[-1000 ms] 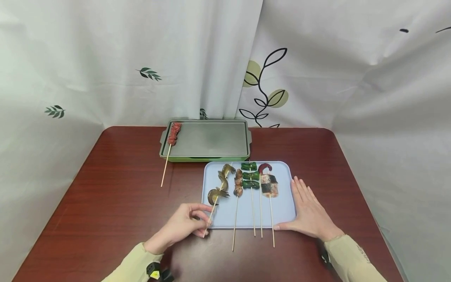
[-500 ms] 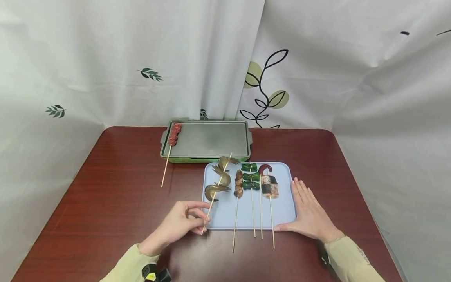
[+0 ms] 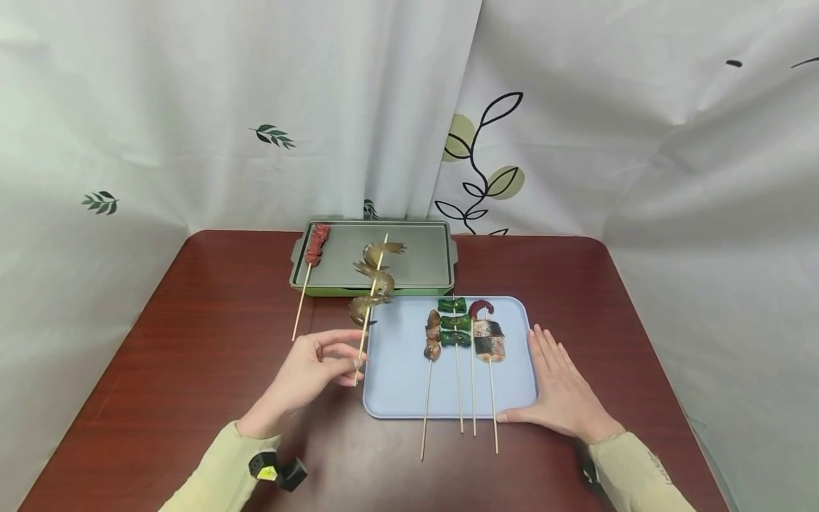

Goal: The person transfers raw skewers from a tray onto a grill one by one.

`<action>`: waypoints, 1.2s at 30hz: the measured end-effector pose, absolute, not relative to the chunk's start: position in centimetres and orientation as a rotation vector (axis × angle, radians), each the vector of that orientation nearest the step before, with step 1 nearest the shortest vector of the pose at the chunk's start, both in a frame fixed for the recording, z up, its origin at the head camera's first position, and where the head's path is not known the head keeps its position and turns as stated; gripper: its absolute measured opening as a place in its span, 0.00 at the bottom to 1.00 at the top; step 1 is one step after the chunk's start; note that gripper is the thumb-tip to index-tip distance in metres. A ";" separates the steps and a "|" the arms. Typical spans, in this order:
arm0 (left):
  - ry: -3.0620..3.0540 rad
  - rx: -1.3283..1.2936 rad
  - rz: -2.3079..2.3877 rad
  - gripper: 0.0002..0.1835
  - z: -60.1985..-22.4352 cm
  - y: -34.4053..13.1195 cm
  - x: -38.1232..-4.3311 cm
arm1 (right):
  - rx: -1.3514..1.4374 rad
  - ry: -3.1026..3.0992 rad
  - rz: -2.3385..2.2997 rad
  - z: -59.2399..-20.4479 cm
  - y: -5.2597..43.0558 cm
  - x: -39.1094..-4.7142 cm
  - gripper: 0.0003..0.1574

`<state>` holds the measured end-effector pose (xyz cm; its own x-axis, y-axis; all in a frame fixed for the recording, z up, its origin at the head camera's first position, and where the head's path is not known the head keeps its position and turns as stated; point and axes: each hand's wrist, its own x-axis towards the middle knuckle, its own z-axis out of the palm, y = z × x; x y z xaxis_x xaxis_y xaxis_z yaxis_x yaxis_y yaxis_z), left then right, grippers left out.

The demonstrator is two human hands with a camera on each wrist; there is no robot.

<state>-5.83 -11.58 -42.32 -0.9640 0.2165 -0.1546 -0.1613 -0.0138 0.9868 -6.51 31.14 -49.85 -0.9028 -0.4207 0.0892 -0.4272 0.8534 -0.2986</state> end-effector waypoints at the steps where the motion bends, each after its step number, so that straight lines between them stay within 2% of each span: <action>1: 2.005 0.044 2.076 0.23 -42.1 -11.7 -6.1 | 0.688 -3.003 0.491 -49.8 31.1 -6.5 0.91; 18: 2.018 -0.099 2.126 0.25 -39.3 -15.3 -11.7 | 0.665 -3.022 0.500 -49.9 31.1 -6.3 0.91; 36: 2.004 -0.228 2.042 0.25 -40.1 -16.3 -13.9 | 0.665 -3.026 0.487 -49.5 30.9 -6.3 0.91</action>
<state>-13.87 -16.32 -40.10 -0.9508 0.0823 -0.2985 -0.3000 -0.0062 0.9539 -6.31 30.92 -49.50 -0.9101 -0.4083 0.0707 -0.4099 0.8619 -0.2985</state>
